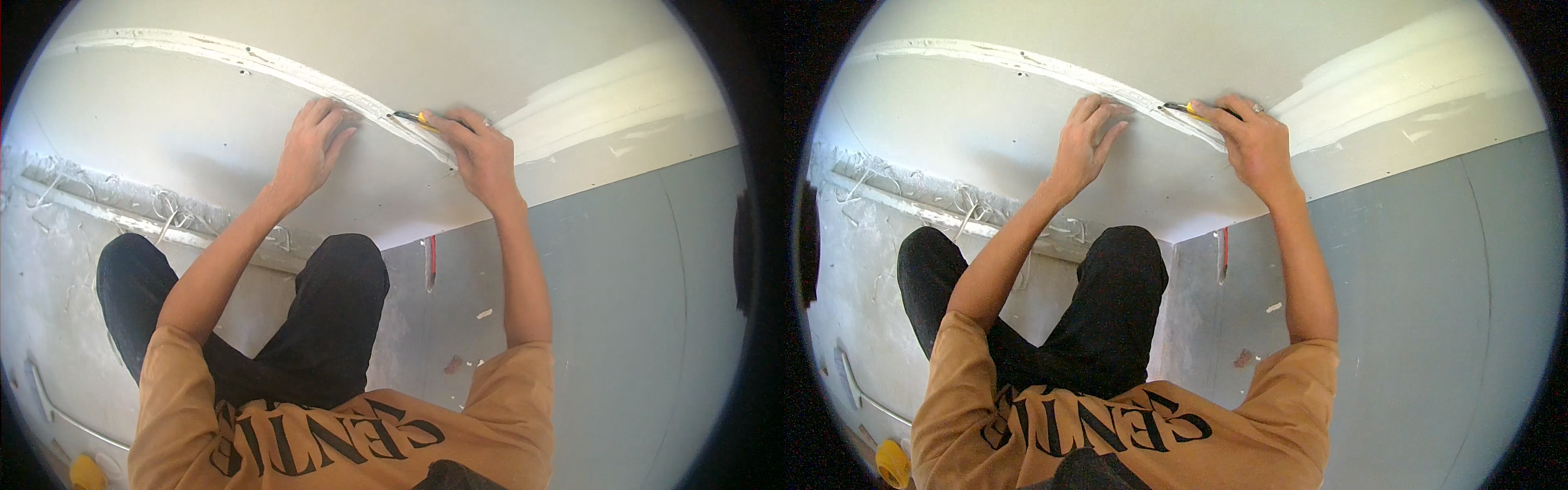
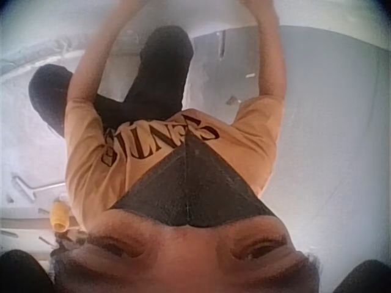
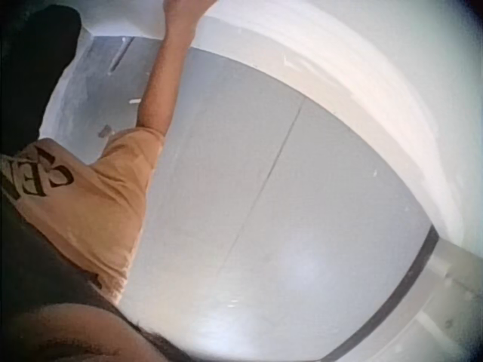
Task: Cutting and removing a strip of drywall or trim along a wall joint using a utility knife.
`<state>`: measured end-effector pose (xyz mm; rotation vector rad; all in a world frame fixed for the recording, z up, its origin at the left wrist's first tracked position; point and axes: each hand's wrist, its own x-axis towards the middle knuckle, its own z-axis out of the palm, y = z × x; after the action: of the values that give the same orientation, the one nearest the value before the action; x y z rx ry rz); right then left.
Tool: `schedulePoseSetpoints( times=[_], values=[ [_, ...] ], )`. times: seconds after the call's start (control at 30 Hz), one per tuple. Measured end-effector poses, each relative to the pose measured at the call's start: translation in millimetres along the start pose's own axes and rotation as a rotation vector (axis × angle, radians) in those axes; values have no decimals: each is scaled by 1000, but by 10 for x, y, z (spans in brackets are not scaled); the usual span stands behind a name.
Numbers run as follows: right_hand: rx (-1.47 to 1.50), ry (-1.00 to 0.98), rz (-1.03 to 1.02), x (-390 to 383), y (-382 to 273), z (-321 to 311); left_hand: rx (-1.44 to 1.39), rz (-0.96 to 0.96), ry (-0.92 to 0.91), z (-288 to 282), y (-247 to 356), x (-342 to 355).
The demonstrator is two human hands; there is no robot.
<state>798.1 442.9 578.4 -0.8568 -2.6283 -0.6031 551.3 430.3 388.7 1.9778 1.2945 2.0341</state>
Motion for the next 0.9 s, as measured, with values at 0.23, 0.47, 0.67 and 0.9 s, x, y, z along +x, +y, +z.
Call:
schedulePoseSetpoints(
  times=[0.23,0.47,0.67,0.9],
  values=[
    [-186,-167,-125,27,69,-125,26,-25,1,-113,8,78],
    [15,-59,-47,35,45,-96,2,-22,-29,-86,44,81],
    [-63,-51,-79,43,24,-40,-3,-12,-44,22,129,50],
    [-250,-86,-183,118,11,-78,46,16,-38,11,10,29]
  ],
)
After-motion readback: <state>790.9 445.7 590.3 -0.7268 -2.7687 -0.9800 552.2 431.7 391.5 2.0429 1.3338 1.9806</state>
